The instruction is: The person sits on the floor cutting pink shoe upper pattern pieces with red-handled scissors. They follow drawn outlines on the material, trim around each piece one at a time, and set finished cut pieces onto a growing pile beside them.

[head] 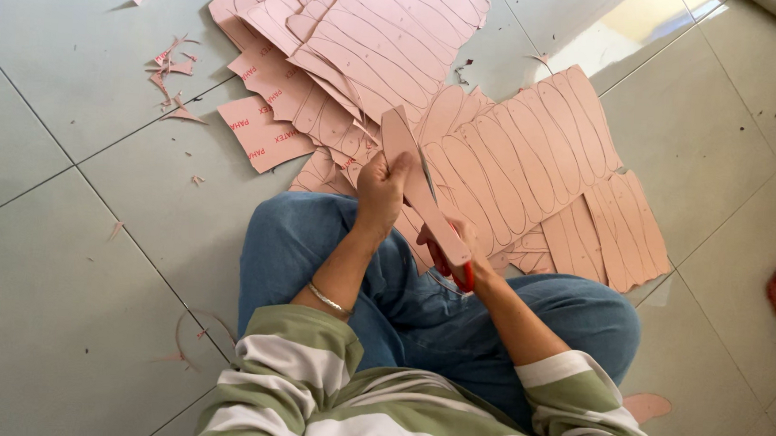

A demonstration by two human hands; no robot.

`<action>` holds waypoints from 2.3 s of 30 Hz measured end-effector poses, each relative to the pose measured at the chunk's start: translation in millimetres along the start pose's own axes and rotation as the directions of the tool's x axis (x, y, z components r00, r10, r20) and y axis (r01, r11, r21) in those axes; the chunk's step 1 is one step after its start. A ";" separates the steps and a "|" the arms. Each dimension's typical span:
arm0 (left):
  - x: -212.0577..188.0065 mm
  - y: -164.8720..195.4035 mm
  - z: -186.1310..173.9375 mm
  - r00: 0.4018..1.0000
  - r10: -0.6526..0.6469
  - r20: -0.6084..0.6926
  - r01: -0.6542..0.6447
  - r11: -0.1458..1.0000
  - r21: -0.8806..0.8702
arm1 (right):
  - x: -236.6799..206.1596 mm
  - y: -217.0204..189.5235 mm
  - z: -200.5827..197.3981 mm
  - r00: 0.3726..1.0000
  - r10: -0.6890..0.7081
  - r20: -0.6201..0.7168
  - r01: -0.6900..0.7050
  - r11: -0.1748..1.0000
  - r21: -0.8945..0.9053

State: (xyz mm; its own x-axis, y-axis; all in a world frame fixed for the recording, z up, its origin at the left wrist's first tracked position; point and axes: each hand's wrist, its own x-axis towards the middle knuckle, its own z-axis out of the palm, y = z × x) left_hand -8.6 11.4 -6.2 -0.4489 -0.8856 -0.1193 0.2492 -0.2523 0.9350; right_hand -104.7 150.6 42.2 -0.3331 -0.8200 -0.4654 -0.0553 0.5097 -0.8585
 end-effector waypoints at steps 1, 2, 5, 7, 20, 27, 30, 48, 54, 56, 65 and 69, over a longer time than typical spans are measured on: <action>-1.5 -1.6 1.9 1.000 -0.010 0.000 0.010 1.000 -0.010 | 0.2 1.4 -0.1 1.000 0.009 -0.011 -0.009 1.000 0.017; -3.6 -2.8 4.4 1.000 -0.019 -0.001 0.019 1.000 -0.019 | 0.7 2.5 0.4 1.000 0.019 -0.020 -0.018 0.999 0.035; -8.2 -2.6 7.9 0.999 -0.034 -0.007 0.034 0.998 -0.052 | 2.8 4.4 1.3 0.998 0.048 -0.050 -0.045 0.996 0.074; -9.1 -2.3 8.9 0.998 -0.062 -0.010 0.061 0.996 -0.070 | 2.5 5.0 1.9 0.996 0.064 -0.062 -0.058 0.995 0.083; -14.6 -2.9 7.8 0.990 -0.121 0.074 0.127 0.989 -0.080 | 6.5 3.7 -7.0 0.999 0.027 0.043 -0.028 0.999 0.019; -16.1 -5.1 9.4 0.989 -0.091 0.119 0.106 0.986 -0.126 | 8.4 11.6 -8.3 0.999 0.030 0.020 -0.031 0.999 0.042; -16.7 -6.0 9.7 0.989 -0.094 0.116 0.107 0.988 -0.108 | 7.4 13.5 -4.8 0.999 0.047 -0.025 -0.046 0.998 0.043; -24.5 3.0 13.5 0.971 -0.155 0.183 0.189 0.965 -0.184 | 9.2 3.8 -10.1 0.995 -0.017 0.102 0.015 1.000 0.022; -29.5 5.8 15.2 0.945 -0.228 0.233 0.262 0.957 -0.126 | 11.4 5.4 -20.8 0.996 -0.009 0.086 0.006 1.000 0.028; -28.9 7.7 13.6 0.948 -0.196 0.249 0.228 0.968 -0.108 | 11.8 4.8 -26.1 0.998 0.003 0.057 -0.006 0.999 0.045; -28.2 14.5 13.1 0.943 -0.198 0.267 0.231 0.968 -0.098 | 8.7 2.8 -24.6 0.994 -0.013 0.109 0.010 0.999 0.031; -27.5 21.0 10.0 0.914 -0.273 0.300 0.286 0.958 0.002 | 9.4 1.3 -32.8 0.999 0.006 0.052 -0.008 0.999 0.047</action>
State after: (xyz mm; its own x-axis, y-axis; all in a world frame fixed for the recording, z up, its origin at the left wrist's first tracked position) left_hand 0.5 34.4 20.0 -0.7360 -0.6234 -0.2640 0.1088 -0.4938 0.8627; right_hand -138.8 152.1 43.7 -0.2844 -0.8293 -0.4809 -0.0078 0.5037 -0.8639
